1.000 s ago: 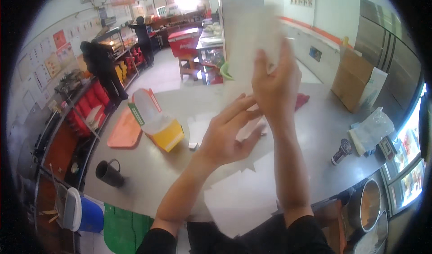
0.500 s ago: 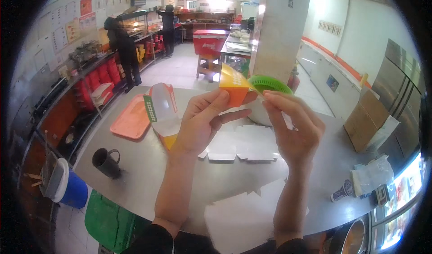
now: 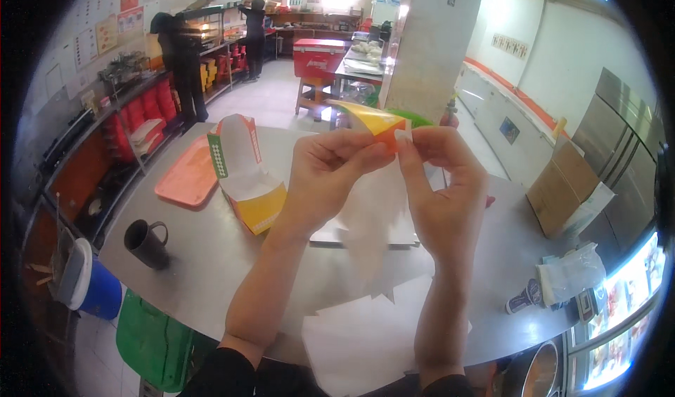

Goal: The person assembles a series of cardboard food boxes by hand, folding and interlocking the tabs to form the box shape and then stacking the completed boxes on a metal table.

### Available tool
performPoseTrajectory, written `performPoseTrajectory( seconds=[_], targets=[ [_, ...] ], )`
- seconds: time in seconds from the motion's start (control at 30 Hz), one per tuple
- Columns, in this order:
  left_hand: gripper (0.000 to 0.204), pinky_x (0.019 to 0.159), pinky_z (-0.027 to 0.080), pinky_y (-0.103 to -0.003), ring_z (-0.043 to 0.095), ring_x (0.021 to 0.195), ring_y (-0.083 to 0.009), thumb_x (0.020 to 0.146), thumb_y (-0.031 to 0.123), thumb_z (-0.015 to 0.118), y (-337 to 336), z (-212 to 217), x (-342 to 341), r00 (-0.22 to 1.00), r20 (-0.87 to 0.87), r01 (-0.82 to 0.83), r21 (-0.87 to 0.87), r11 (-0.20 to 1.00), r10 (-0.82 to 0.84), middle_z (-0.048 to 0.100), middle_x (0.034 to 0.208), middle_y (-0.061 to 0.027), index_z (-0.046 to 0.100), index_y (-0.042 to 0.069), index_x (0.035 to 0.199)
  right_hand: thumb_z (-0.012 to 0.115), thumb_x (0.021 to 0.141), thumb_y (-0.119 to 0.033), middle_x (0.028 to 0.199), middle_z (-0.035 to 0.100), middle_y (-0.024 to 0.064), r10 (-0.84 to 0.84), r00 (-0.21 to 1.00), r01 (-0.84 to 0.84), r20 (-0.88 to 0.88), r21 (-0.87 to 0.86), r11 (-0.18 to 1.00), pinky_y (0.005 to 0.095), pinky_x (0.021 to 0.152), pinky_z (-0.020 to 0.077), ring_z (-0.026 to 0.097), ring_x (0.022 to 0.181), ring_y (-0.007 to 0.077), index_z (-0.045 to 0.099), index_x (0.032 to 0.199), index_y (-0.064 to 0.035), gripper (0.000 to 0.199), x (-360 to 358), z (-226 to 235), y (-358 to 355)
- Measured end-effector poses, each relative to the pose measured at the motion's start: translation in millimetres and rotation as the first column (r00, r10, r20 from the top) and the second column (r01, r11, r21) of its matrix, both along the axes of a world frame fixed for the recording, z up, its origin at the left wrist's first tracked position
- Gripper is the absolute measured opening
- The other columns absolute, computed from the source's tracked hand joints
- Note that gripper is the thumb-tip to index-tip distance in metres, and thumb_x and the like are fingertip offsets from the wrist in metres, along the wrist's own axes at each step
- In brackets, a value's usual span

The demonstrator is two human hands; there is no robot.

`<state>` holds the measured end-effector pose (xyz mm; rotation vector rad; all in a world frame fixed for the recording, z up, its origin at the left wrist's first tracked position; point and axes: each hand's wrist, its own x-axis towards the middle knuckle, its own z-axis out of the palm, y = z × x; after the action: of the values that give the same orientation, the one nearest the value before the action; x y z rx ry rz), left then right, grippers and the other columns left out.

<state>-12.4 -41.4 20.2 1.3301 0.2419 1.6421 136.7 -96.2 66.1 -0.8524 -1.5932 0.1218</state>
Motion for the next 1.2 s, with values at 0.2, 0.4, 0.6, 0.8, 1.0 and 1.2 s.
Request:
performPoseTrajectory(
  seconds=[0.2, 0.4, 0.6, 0.8, 1.0, 1.2],
  targets=[
    [0.019, 0.092, 0.059, -0.027, 0.074, 0.096, -0.0161, 0.094, 0.0, 0.074, -1.5, 0.1, 4.4, 1.0, -0.005, -0.005, 0.042, 0.999, 0.005, 0.077, 0.104, -0.0143, 0.076, -0.004, 0.112, 0.074, 0.093, -0.006, 0.091, 0.069, 0.0043, -0.032, 0.998, 0.031, 0.047, 0.02, 0.999, 0.0291, 0.088, 0.0503, 0.059, 0.077, 0.0112, 0.073, 0.098, -0.0006, 0.008, 6.8, 3.4, -3.1],
    [0.016, 0.091, 0.06, -0.028, 0.074, 0.094, -0.0158, 0.091, -0.001, 0.077, -2.6, -1.6, 4.6, 0.997, 0.079, 0.025, 0.027, 0.999, -0.027, 0.078, 0.101, -0.0127, 0.076, -0.003, 0.107, 0.075, 0.088, -0.003, 0.088, 0.067, 0.0059, -0.072, 0.994, 0.059, 0.08, 0.152, 0.987, 0.0291, 0.093, 0.0469, 0.057, 0.074, 0.0122, 0.072, 0.097, 0.0009, 0.01, 4.9, 1.6, -4.0],
    [0.018, 0.087, 0.059, -0.026, 0.073, 0.093, -0.0136, 0.092, 0.0, 0.076, 10.5, -14.4, -4.3, 0.998, 0.054, -0.019, 0.127, 0.992, 0.012, 0.077, 0.102, -0.0111, 0.075, -0.002, 0.11, 0.074, 0.088, 0.0, 0.089, 0.067, 0.0083, 0.035, 0.998, -0.04, 0.061, 0.088, 0.995, 0.0311, 0.082, 0.0497, 0.061, 0.077, 0.0178, 0.073, 0.101, 0.0001, 0.013, 0.2, -0.6, -0.2],
    [0.039, 0.09, 0.057, -0.025, 0.07, 0.104, -0.0137, 0.099, 0.006, 0.071, 3.3, -6.4, 21.1, 0.976, 0.214, -0.034, -0.05, 0.998, 0.044, 0.072, 0.122, -0.0101, 0.064, 0.0, 0.137, 0.067, 0.085, 0.003, 0.136, 0.058, 0.0152, -0.194, 0.953, 0.106, 0.235, 0.341, 0.934, 0.0462, 0.103, 0.0449, 0.053, 0.124, 0.0365, 0.067, 0.133, -0.0013, 0.048, -16.5, -28.1, 34.2],
    [0.016, 0.09, 0.056, -0.027, 0.07, 0.102, -0.0136, 0.103, 0.009, 0.066, 13.3, -9.2, 8.6, 0.926, 0.346, -0.102, -0.155, 0.983, 0.15, 0.072, 0.116, -0.0096, 0.068, -0.001, 0.115, 0.075, 0.083, -0.007, 0.14, 0.056, 0.0236, -0.04, 0.97, 0.002, 0.238, 0.155, 0.988, 0.0484, 0.111, 0.0416, 0.053, 0.129, 0.0418, 0.049, 0.146, 0.0012, 0.069, -21.3, -32.1, 40.0],
    [0.064, 0.093, 0.056, -0.036, 0.069, 0.111, -0.0254, 0.106, 0.059, 0.044, 12.5, -16.0, 0.5, 0.941, 0.337, 0.067, -0.078, 0.995, -0.037, 0.068, 0.127, -0.0136, 0.053, 0.005, 0.139, 0.083, 0.079, -0.007, 0.138, 0.061, 0.0155, 0.142, 0.949, -0.112, 0.281, -0.123, 0.986, 0.0454, 0.107, 0.0459, 0.057, 0.124, 0.0377, 0.052, 0.147, -0.0097, 0.076, 3.2, -14.3, 31.8]
  ],
)
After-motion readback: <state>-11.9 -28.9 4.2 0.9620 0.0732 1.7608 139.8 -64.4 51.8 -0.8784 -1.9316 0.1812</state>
